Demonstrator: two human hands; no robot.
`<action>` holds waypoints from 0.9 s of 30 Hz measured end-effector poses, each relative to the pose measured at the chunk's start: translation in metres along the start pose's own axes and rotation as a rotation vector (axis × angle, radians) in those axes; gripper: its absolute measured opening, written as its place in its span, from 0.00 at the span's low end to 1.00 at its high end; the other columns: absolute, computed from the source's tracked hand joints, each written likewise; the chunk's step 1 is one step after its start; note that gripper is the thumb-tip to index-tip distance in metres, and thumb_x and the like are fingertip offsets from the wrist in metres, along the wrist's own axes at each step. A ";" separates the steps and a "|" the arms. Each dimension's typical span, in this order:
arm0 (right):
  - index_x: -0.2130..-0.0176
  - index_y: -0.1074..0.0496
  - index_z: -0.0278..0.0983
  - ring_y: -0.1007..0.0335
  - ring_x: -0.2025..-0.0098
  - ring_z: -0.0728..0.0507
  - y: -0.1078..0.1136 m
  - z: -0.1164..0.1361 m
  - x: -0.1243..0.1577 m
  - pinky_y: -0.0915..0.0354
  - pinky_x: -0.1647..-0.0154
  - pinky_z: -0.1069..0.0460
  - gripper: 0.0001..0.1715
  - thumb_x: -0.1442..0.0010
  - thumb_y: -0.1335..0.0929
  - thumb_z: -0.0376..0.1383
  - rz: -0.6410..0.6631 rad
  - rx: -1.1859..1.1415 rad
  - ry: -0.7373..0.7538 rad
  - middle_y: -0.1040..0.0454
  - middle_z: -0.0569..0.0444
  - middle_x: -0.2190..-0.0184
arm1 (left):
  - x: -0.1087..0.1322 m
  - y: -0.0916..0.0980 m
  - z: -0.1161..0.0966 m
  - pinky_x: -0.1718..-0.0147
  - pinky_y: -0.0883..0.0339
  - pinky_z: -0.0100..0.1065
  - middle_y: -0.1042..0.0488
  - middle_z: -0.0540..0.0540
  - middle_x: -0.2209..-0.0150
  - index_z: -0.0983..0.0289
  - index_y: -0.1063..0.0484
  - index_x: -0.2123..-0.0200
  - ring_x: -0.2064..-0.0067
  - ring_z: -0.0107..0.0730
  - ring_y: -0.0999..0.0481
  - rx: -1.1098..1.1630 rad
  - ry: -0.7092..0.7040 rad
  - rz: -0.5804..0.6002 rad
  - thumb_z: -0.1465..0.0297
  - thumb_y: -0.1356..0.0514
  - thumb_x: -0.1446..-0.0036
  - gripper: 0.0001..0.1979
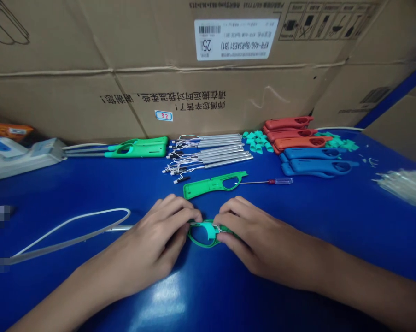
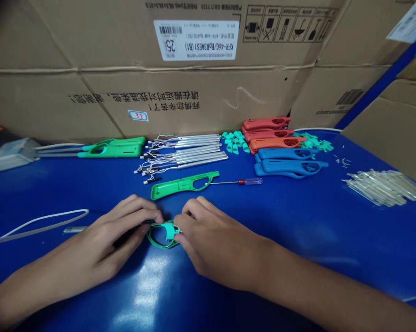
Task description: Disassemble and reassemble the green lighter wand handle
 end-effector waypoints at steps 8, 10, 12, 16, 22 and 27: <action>0.55 0.28 0.33 0.38 0.53 0.41 0.000 0.002 0.002 0.36 0.47 0.45 0.12 0.30 0.40 0.30 0.019 0.002 0.011 0.31 0.48 0.58 | -0.003 0.006 -0.002 0.52 0.35 0.40 0.32 0.55 0.54 0.58 0.34 0.53 0.53 0.36 0.31 0.042 -0.012 -0.046 0.75 0.54 0.32 0.12; 0.56 0.28 0.33 0.38 0.53 0.42 0.000 0.001 0.002 0.36 0.47 0.45 0.12 0.31 0.39 0.30 0.015 -0.003 0.001 0.32 0.48 0.58 | -0.003 0.006 -0.001 0.53 0.35 0.39 0.31 0.55 0.55 0.60 0.34 0.55 0.54 0.35 0.31 0.055 -0.002 -0.052 0.75 0.53 0.32 0.10; 0.56 0.28 0.33 0.37 0.53 0.42 0.000 -0.001 0.002 0.36 0.47 0.45 0.11 0.31 0.39 0.30 0.010 -0.007 -0.010 0.32 0.48 0.58 | -0.002 0.007 0.000 0.55 0.34 0.38 0.31 0.55 0.56 0.61 0.34 0.57 0.54 0.35 0.30 0.076 0.005 -0.061 0.75 0.52 0.33 0.09; 0.57 0.28 0.33 0.37 0.54 0.41 0.000 -0.003 0.000 0.36 0.48 0.44 0.11 0.31 0.39 0.30 0.007 -0.002 -0.017 0.33 0.47 0.58 | -0.003 0.009 0.002 0.57 0.33 0.33 0.30 0.55 0.57 0.61 0.32 0.60 0.55 0.33 0.29 0.114 0.012 -0.081 0.75 0.51 0.34 0.08; 0.56 0.27 0.32 0.37 0.53 0.41 -0.002 -0.002 0.001 0.35 0.48 0.43 0.12 0.31 0.39 0.30 -0.005 0.000 -0.014 0.32 0.47 0.58 | -0.003 0.013 0.001 0.59 0.31 0.29 0.29 0.53 0.57 0.61 0.30 0.59 0.57 0.29 0.27 0.129 -0.002 -0.101 0.75 0.48 0.34 0.08; 0.58 0.26 0.31 0.36 0.53 0.41 0.000 -0.002 0.002 0.35 0.48 0.43 0.12 0.31 0.39 0.30 -0.012 -0.005 -0.014 0.31 0.47 0.59 | -0.003 0.015 -0.002 0.60 0.31 0.27 0.30 0.52 0.57 0.61 0.28 0.58 0.57 0.27 0.26 0.110 -0.033 -0.127 0.75 0.47 0.35 0.09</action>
Point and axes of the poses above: each hand's wrist, its own x-axis away from the middle knuckle, its own y-axis out of the back of the hand, z = x × y, the point moved 10 cm from there along -x, towards the middle knuckle
